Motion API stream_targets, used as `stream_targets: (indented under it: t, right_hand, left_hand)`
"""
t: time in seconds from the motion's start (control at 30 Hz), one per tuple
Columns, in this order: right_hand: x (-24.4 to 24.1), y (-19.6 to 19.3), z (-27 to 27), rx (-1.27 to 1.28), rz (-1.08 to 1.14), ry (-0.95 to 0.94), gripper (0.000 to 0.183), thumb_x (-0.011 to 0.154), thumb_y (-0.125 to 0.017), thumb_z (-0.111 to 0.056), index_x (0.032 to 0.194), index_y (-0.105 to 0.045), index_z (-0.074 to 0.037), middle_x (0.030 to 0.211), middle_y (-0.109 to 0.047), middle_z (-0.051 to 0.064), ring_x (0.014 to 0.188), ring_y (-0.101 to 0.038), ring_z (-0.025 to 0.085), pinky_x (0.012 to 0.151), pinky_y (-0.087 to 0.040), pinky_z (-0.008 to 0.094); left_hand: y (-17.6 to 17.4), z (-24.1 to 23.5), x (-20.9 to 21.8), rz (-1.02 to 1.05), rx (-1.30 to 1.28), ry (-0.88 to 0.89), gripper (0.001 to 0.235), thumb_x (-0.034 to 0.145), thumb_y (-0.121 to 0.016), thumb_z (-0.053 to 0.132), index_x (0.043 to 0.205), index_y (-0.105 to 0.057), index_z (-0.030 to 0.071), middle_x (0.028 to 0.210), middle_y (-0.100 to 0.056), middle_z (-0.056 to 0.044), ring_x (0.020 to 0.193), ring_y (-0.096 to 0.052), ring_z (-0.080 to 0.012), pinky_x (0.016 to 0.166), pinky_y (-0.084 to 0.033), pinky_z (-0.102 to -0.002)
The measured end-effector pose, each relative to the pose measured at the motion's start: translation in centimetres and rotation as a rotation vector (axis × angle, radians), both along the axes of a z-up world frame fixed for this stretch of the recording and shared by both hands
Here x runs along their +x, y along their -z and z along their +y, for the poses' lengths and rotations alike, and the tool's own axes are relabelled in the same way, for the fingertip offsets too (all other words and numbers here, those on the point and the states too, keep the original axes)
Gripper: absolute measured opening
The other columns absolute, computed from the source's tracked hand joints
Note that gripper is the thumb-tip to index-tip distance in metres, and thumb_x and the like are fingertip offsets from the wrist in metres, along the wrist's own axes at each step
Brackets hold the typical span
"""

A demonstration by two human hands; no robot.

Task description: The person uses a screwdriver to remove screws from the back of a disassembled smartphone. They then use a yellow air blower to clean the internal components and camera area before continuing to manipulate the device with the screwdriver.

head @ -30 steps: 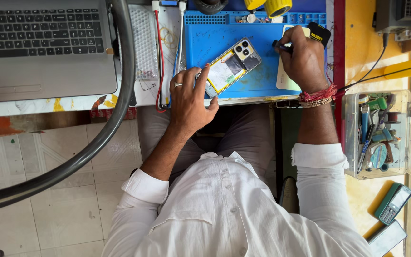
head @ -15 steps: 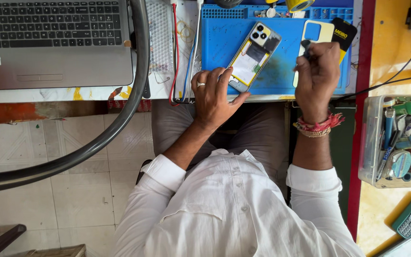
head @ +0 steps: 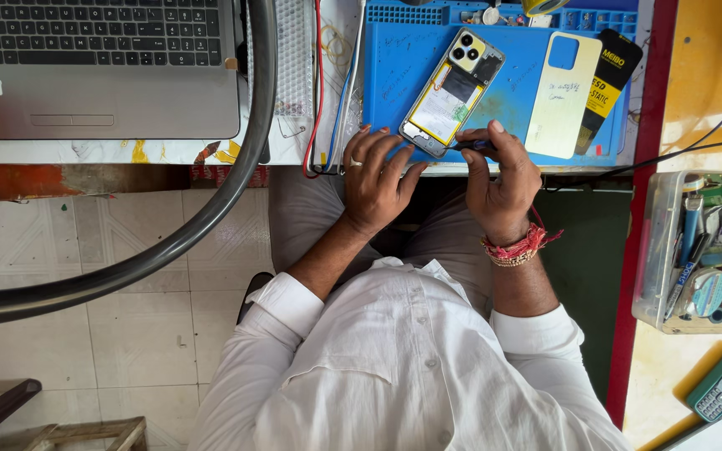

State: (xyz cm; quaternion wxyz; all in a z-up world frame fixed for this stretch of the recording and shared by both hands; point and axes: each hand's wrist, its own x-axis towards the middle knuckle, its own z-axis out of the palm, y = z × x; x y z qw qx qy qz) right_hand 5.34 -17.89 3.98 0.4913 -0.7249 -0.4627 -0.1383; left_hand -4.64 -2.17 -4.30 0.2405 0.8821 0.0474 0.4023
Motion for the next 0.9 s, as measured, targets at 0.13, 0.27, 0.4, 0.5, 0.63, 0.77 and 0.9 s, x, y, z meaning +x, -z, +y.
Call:
stream_targets:
  t: [0.13, 0.27, 0.4, 0.5, 0.63, 0.77, 0.9]
  right_hand:
    - [0.1, 0.2, -0.1, 0.01, 0.026, 0.022, 0.056, 0.107, -0.066, 0.012, 0.153, -0.04, -0.007, 0.116, -0.071, 0.021, 0.112, -0.075, 0.029, 0.088, -0.067, 0.035]
    - [0.4, 0.2, -0.3, -0.01, 0.024, 0.068, 0.056, 0.108, -0.066, 0.011, 0.154, -0.04, -0.006, 0.118, -0.071, 0.02, 0.113, -0.076, 0.028, 0.089, -0.067, 0.035]
    - [0.5, 0.1, -0.3, -0.04, -0.01, 0.078, 0.055, 0.107, -0.068, 0.01, 0.153, -0.042, -0.006, 0.117, -0.071, 0.019, 0.11, -0.076, 0.027, 0.086, -0.068, 0.033]
    - [0.5, 0.0, -0.2, -0.054, -0.015, 0.08, 0.054, 0.107, -0.069, 0.009, 0.152, -0.042, -0.005, 0.117, -0.072, 0.018, 0.11, -0.077, 0.027, 0.089, -0.068, 0.035]
    - [0.4, 0.1, -0.2, -0.051, -0.011, 0.079, 0.054, 0.107, -0.069, 0.009, 0.152, -0.042, -0.005, 0.116, -0.072, 0.018, 0.11, -0.077, 0.026, 0.088, -0.068, 0.034]
    - [0.5, 0.0, -0.2, -0.059, -0.014, 0.084, 0.054, 0.107, -0.071, 0.009, 0.151, -0.044, -0.005, 0.115, -0.072, 0.018, 0.109, -0.077, 0.026, 0.084, -0.067, 0.032]
    - [0.8, -0.2, 0.0, -0.078, -0.104, 0.11, 0.054, 0.1, -0.083, 0.006, 0.144, -0.053, -0.004, 0.106, -0.071, 0.018, 0.103, -0.078, 0.026, 0.084, -0.067, 0.034]
  left_hand:
    - [-0.3, -0.2, 1.0, -0.005, -0.005, -0.042, 0.036, 0.091, -0.089, 0.031, 0.11, -0.068, 0.008, 0.108, -0.064, -0.004, 0.114, -0.058, -0.0235, 0.11, -0.037, -0.05]
    - [-0.8, -0.3, 1.6, 0.001, 0.01, -0.069, 0.04, 0.088, -0.09, 0.036, 0.107, -0.067, 0.009, 0.104, -0.064, -0.002, 0.11, -0.058, -0.0214, 0.107, -0.035, -0.05]
    - [-1.0, -0.3, 1.5, 0.026, 0.003, -0.082, 0.042, 0.087, -0.09, 0.039, 0.107, -0.067, 0.01, 0.103, -0.064, -0.003, 0.106, -0.058, -0.0224, 0.107, -0.036, -0.049]
    - [-1.0, -0.2, 1.4, 0.037, 0.014, -0.072, 0.043, 0.089, -0.089, 0.04, 0.11, -0.067, 0.008, 0.103, -0.064, -0.003, 0.105, -0.058, -0.0218, 0.107, -0.036, -0.049]
    - [-0.9, -0.3, 1.5, 0.044, 0.013, -0.076, 0.045, 0.09, -0.088, 0.041, 0.112, -0.067, 0.007, 0.103, -0.063, -0.004, 0.104, -0.058, -0.0213, 0.107, -0.036, -0.049]
    - [-0.8, -0.2, 1.5, 0.044, 0.014, -0.079, 0.045, 0.09, -0.087, 0.042, 0.112, -0.067, 0.007, 0.103, -0.064, -0.004, 0.103, -0.059, -0.0214, 0.107, -0.036, -0.049]
    - [-0.8, -0.2, 1.4, 0.058, 0.022, -0.083, 0.045, 0.091, -0.086, 0.043, 0.113, -0.067, 0.007, 0.102, -0.064, -0.004, 0.103, -0.059, -0.0214, 0.107, -0.037, -0.049]
